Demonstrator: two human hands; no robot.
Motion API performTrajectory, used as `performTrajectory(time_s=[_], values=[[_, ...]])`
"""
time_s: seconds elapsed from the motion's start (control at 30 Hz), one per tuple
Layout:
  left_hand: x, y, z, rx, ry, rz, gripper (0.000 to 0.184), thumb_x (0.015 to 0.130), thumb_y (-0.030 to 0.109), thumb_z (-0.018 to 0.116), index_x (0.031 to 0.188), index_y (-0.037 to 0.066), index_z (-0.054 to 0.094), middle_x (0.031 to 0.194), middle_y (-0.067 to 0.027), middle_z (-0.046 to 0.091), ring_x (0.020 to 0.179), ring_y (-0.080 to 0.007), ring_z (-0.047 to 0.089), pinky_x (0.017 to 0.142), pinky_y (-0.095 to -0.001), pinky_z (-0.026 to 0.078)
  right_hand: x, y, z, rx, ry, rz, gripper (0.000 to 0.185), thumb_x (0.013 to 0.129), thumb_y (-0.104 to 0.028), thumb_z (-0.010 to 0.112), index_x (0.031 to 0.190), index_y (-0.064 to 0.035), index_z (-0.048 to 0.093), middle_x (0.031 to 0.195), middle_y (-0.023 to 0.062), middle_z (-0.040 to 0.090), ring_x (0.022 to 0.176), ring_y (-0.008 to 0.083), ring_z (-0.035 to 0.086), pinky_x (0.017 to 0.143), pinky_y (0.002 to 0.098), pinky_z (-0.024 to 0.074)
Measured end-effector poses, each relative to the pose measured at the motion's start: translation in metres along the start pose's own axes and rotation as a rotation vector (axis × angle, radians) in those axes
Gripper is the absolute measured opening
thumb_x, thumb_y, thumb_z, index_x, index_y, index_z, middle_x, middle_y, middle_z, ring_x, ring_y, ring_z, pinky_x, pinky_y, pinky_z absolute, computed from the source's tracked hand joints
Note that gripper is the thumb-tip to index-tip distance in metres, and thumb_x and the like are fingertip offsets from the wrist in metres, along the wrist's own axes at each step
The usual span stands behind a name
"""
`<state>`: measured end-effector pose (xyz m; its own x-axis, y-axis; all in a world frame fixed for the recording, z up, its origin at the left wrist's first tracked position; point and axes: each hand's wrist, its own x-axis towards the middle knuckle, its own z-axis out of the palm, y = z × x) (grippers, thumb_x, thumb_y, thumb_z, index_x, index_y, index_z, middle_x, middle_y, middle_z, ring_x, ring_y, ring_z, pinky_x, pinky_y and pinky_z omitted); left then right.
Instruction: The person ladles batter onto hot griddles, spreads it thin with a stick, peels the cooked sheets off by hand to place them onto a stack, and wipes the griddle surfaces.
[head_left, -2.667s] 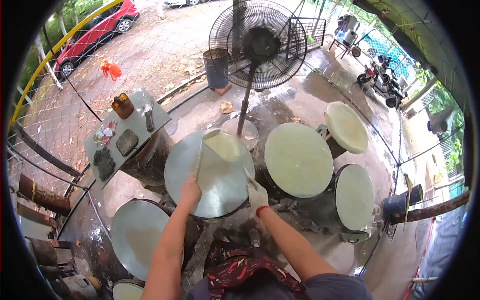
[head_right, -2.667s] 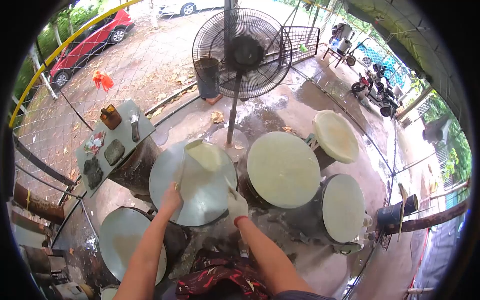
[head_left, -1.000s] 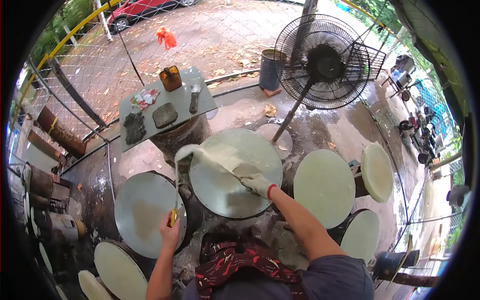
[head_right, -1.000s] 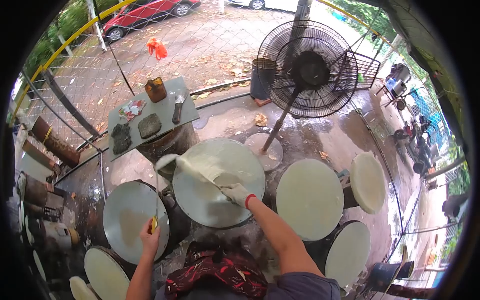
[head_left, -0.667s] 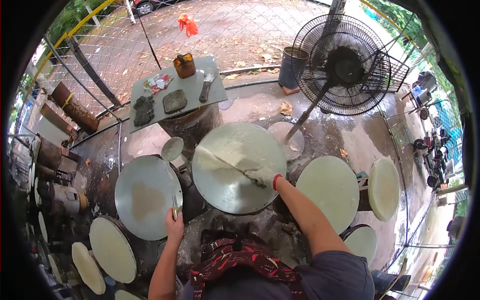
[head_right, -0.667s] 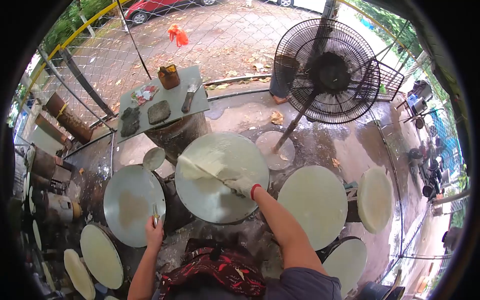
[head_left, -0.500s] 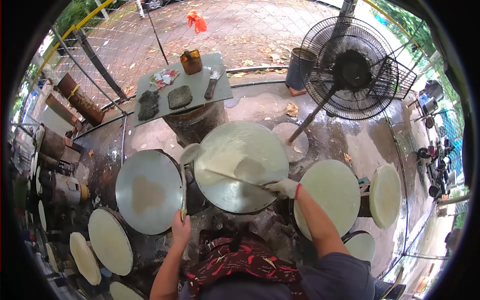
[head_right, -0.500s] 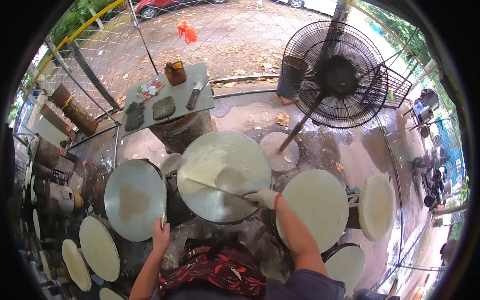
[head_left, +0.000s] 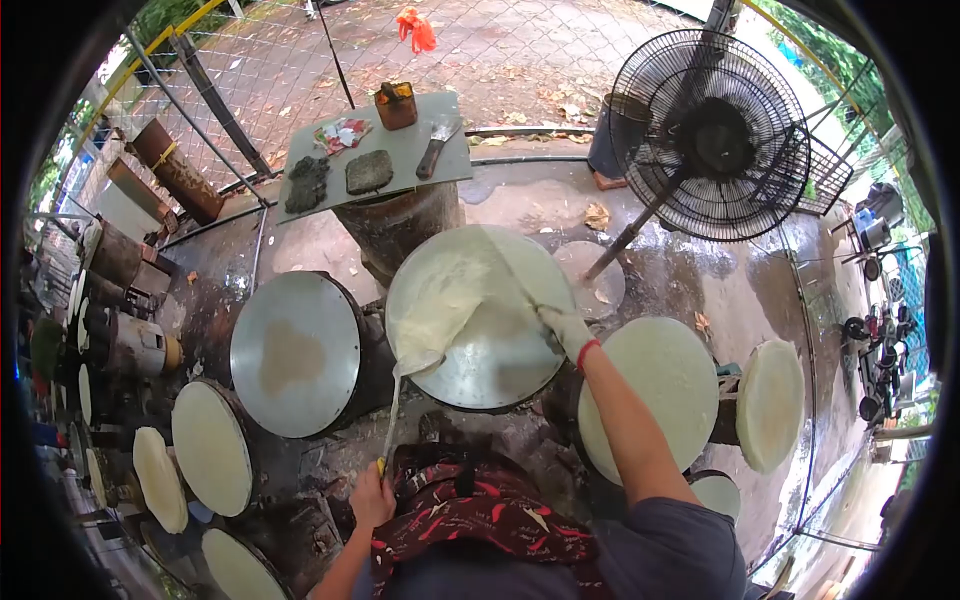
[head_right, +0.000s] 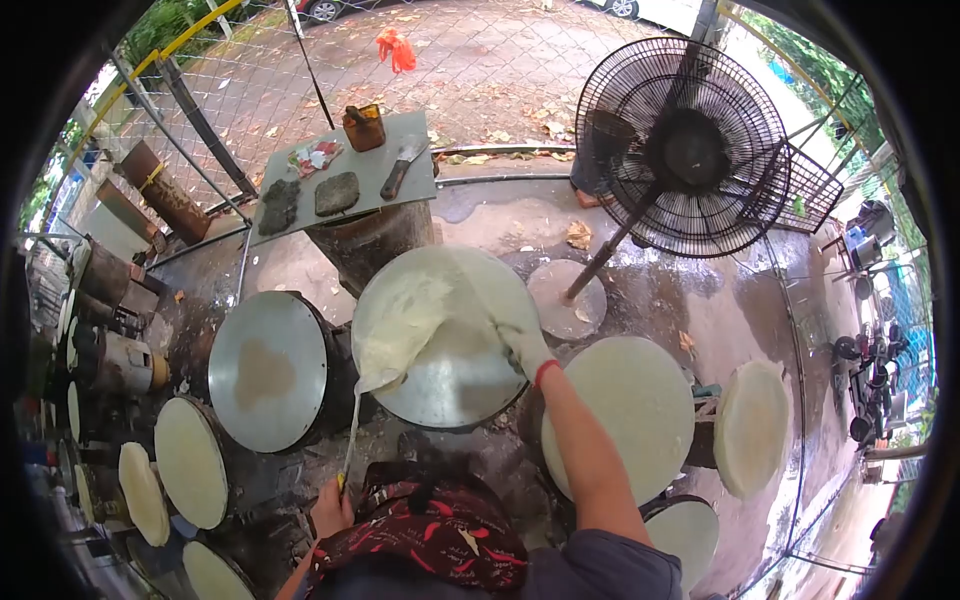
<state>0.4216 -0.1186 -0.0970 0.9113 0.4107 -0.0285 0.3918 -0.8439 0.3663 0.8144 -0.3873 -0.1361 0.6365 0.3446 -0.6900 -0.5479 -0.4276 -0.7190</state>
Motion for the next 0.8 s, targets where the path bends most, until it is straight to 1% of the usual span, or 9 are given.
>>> performTrajectory(time_s=[0.07,0.2,0.33,0.37,0.47,0.5,0.6,0.73,0.8], values=[[-0.001,0.005,0.001,-0.003,0.019,0.021,0.041,0.077,0.012,0.059,0.116,0.002,0.047,0.085,-0.016,0.053,0.073,-0.0355,0.057,0.057,-0.0426,0.046,0.013,-0.001,0.009,0.003,0.035,-0.074,0.031,0.085,-0.032,0.059,0.11,-0.0151,0.063,0.065,-0.0029,0.052,0.047,0.0057,0.039,0.04,0.0215,0.03],[-0.011,0.011,0.005,0.029,0.027,0.035,0.04,0.078,0.011,0.058,0.115,0.002,0.047,0.085,-0.0156,0.053,0.072,-0.0352,0.057,0.057,-0.0416,0.046,-0.018,-0.005,0.027,-0.177,-0.47,-0.047,0.032,0.085,-0.034,0.059,0.111,-0.0154,0.063,0.062,-0.0031,0.05,0.047,0.0057,0.038,0.04,0.0214,0.0292],[-0.015,0.019,0.003,-0.008,0.037,0.032,0.038,0.079,0.01,0.058,0.115,0.001,0.047,0.087,-0.0171,0.053,0.073,-0.0363,0.057,0.058,-0.0424,0.046,-0.012,0.016,0.005,0.028,-0.004,-0.036,0.033,0.084,-0.034,0.061,0.108,-0.011,0.063,0.062,-0.0034,0.05,0.047,0.0075,0.04,0.041,0.0225,0.0305],[-0.016,0.02,0.003,-0.013,0.041,0.031,0.038,0.08,0.01,0.058,0.115,0.001,0.047,0.088,-0.0176,0.053,0.073,-0.0367,0.057,0.058,-0.0427,0.046,-0.019,0.015,-0.004,0.229,0.085,-0.096,0.034,0.083,-0.035,0.061,0.107,-0.0109,0.064,0.065,-0.0027,0.052,0.048,0.0087,0.04,0.041,0.0226,0.0311],[-0.014,0.022,0.003,-0.012,0.046,0.038,0.038,0.08,0.011,0.058,0.115,0.001,0.047,0.089,-0.0186,0.053,0.073,-0.0377,0.057,0.058,-0.0436,0.046,-0.012,0.022,0.013,-0.038,-0.079,-0.087,0.036,0.083,-0.035,0.062,0.108,-0.0103,0.063,0.068,-0.0008,0.055,0.051,0.0088,0.045,0.042,0.0227,0.0338],[-0.018,0.022,0.003,-0.01,0.04,0.044,0.038,0.08,0.011,0.058,0.115,0.001,0.047,0.09,-0.0189,0.053,0.074,-0.0379,0.057,0.058,-0.0438,0.046,-0.037,0.006,0.019,-0.098,-0.238,-0.071,0.035,0.083,-0.033,0.062,0.109,-0.0099,0.063,0.071,0.0007,0.057,0.056,0.0083,0.05,0.043,0.0227,0.0363],[-0.019,0.015,0.003,-0.026,0.074,0.052,0.036,0.079,0.007,0.058,0.114,0.0,0.049,0.089,-0.0178,0.054,0.077,-0.0378,0.057,0.062,-0.0429,0.046,-0.045,0.014,0.022,-0.153,-0.249,-0.088,0.027,0.084,-0.027,0.061,0.106,-0.0125,0.065,0.064,-0.0017,0.053,0.049,0.0075,0.044,0.042,0.023,0.033],[-0.013,0.009,-0.009,-0.066,0.058,0.088,0.036,0.079,0.01,0.057,0.114,0.002,0.049,0.089,-0.0173,0.053,0.075,-0.037,0.057,0.06,-0.0432,0.046,-0.028,0.053,0.016,0.364,0.133,-0.182,0.027,0.084,-0.023,0.061,0.104,-0.0055,0.065,0.066,-0.0021,0.055,0.05,0.0071,0.045,0.043,0.0215,0.034],[-0.007,0.0,-0.014,-0.079,0.056,0.12,0.036,0.079,0.01,0.058,0.113,0.003,0.05,0.088,-0.0169,0.053,0.075,-0.0367,0.057,0.06,-0.043,0.046,-0.044,0.063,0.034,0.196,0.057,-0.162,0.026,0.085,-0.02,0.06,0.104,-0.0038,0.064,0.066,-0.0033,0.054,0.051,0.0064,0.046,0.044,0.0212,0.0343]])
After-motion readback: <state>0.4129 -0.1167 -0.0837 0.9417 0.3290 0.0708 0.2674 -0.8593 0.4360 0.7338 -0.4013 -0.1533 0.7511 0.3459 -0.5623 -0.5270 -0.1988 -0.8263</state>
